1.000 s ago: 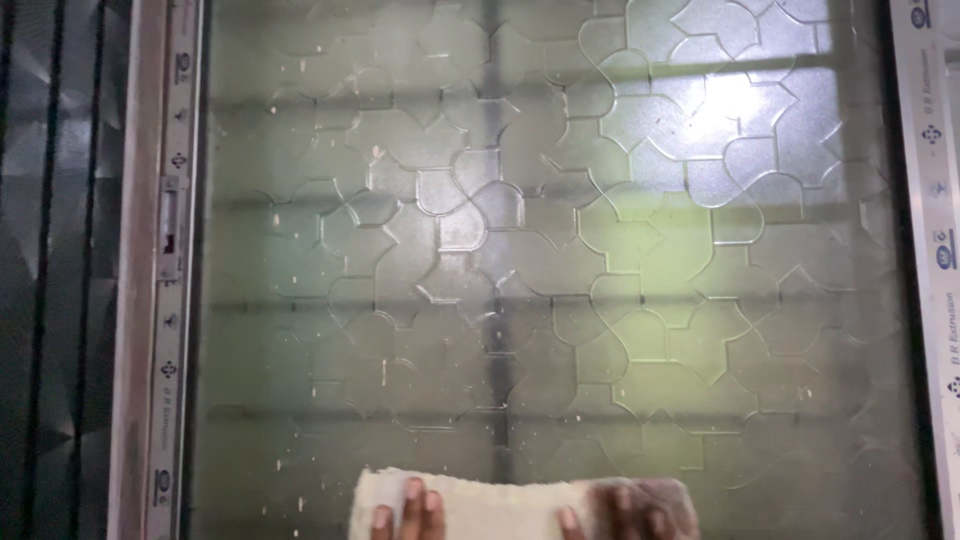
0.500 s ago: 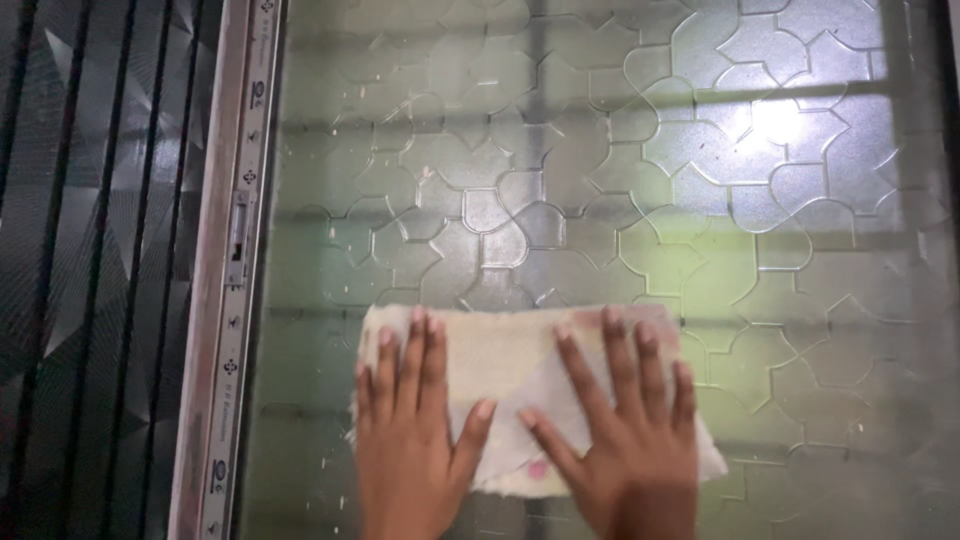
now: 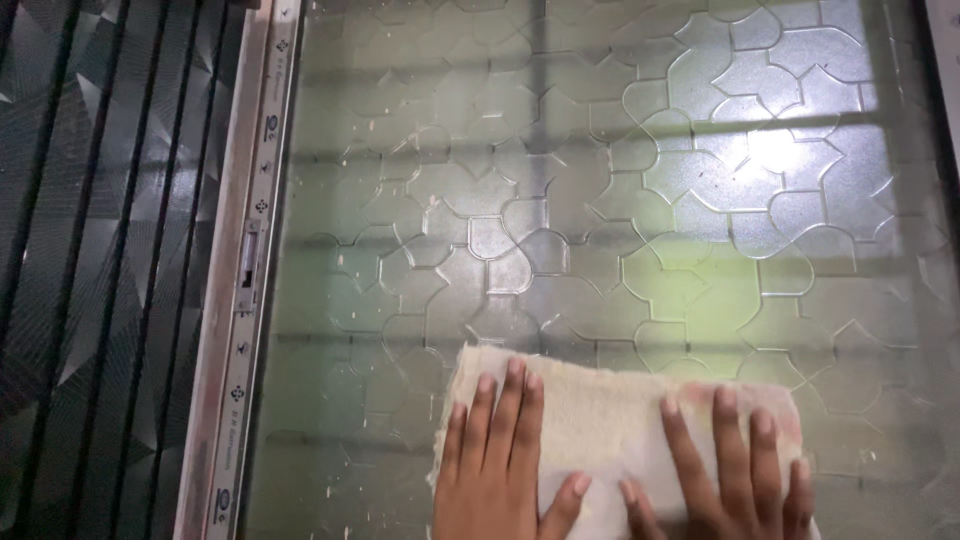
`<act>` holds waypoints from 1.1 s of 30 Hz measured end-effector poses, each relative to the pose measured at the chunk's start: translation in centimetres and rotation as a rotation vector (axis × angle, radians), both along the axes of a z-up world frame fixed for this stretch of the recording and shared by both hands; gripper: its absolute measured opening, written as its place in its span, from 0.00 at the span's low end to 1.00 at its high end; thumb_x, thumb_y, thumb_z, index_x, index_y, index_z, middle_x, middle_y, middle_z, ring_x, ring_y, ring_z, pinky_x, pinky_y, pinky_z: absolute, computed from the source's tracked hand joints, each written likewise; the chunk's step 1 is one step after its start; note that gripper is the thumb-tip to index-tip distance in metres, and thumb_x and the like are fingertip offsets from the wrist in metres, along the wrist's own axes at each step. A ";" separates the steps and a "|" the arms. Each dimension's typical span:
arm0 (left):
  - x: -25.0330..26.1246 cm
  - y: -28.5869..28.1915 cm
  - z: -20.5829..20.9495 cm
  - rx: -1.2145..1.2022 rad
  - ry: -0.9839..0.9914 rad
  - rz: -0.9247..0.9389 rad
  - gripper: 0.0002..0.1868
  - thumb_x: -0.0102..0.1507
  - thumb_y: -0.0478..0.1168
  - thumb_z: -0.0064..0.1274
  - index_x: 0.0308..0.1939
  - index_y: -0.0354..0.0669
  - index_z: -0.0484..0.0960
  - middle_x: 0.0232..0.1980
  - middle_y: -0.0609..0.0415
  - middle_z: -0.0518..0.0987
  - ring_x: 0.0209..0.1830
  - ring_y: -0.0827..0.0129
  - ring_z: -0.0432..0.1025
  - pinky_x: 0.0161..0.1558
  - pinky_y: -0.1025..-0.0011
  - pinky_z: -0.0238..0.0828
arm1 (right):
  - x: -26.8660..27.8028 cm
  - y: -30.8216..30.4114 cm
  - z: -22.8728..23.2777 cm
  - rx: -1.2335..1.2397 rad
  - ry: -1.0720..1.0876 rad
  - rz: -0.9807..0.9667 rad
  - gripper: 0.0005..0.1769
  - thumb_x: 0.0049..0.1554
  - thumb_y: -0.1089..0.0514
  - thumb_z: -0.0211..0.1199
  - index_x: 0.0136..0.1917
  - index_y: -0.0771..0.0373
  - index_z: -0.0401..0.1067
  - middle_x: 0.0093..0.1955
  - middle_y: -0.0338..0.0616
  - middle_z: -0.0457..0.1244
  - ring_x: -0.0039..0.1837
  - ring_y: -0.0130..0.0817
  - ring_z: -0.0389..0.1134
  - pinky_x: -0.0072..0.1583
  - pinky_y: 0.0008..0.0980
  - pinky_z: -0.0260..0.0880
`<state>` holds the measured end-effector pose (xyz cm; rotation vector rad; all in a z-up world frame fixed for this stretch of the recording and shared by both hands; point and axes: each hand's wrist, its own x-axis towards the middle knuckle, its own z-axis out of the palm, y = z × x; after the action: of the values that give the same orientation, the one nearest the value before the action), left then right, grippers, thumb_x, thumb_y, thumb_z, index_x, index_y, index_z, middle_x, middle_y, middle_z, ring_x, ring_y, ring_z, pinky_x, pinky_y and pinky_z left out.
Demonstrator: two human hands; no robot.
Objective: The person wipes a textured glass window with a white cloth using both hands. They move the cloth in circular and back-and-forth motions across the surface, covering different areas of the window pane.
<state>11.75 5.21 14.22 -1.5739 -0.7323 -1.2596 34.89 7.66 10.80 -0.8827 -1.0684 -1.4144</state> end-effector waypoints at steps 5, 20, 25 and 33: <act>-2.5 1.6 -1.6 0.005 -0.023 0.097 0.50 0.64 0.70 0.40 0.77 0.37 0.53 0.79 0.44 0.55 0.77 0.48 0.51 0.70 0.42 0.41 | -0.7 2.2 0.0 0.116 -0.125 -0.024 0.47 0.59 0.15 0.46 0.73 0.48 0.73 0.74 0.59 0.63 0.79 0.53 0.53 0.78 0.54 0.29; -7.8 -2.5 7.3 -0.007 -0.173 0.016 0.43 0.67 0.58 0.43 0.79 0.36 0.55 0.82 0.43 0.55 0.81 0.34 0.44 0.76 0.45 0.40 | -10.1 -4.3 12.2 -0.155 -0.179 0.289 0.46 0.56 0.26 0.53 0.80 0.46 0.56 0.84 0.47 0.45 0.85 0.47 0.40 0.79 0.56 0.32; -6.1 -1.6 12.5 0.045 -0.149 0.056 0.42 0.68 0.58 0.43 0.78 0.36 0.55 0.82 0.43 0.55 0.81 0.33 0.44 0.76 0.45 0.38 | -8.4 -3.8 16.9 -0.141 -0.170 0.249 0.45 0.58 0.26 0.53 0.81 0.47 0.57 0.85 0.47 0.45 0.85 0.49 0.41 0.80 0.55 0.32; -1.1 -0.9 16.3 0.094 -0.098 0.034 0.41 0.68 0.58 0.44 0.79 0.39 0.57 0.82 0.43 0.55 0.80 0.29 0.43 0.75 0.41 0.41 | -3.4 -3.4 18.9 -0.120 -0.102 0.223 0.43 0.59 0.29 0.53 0.81 0.49 0.57 0.86 0.51 0.45 0.85 0.54 0.41 0.79 0.56 0.33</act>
<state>10.64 4.32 30.51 -1.4266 -0.7476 -1.3350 31.49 4.22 29.74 -0.7562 -1.2986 -1.2293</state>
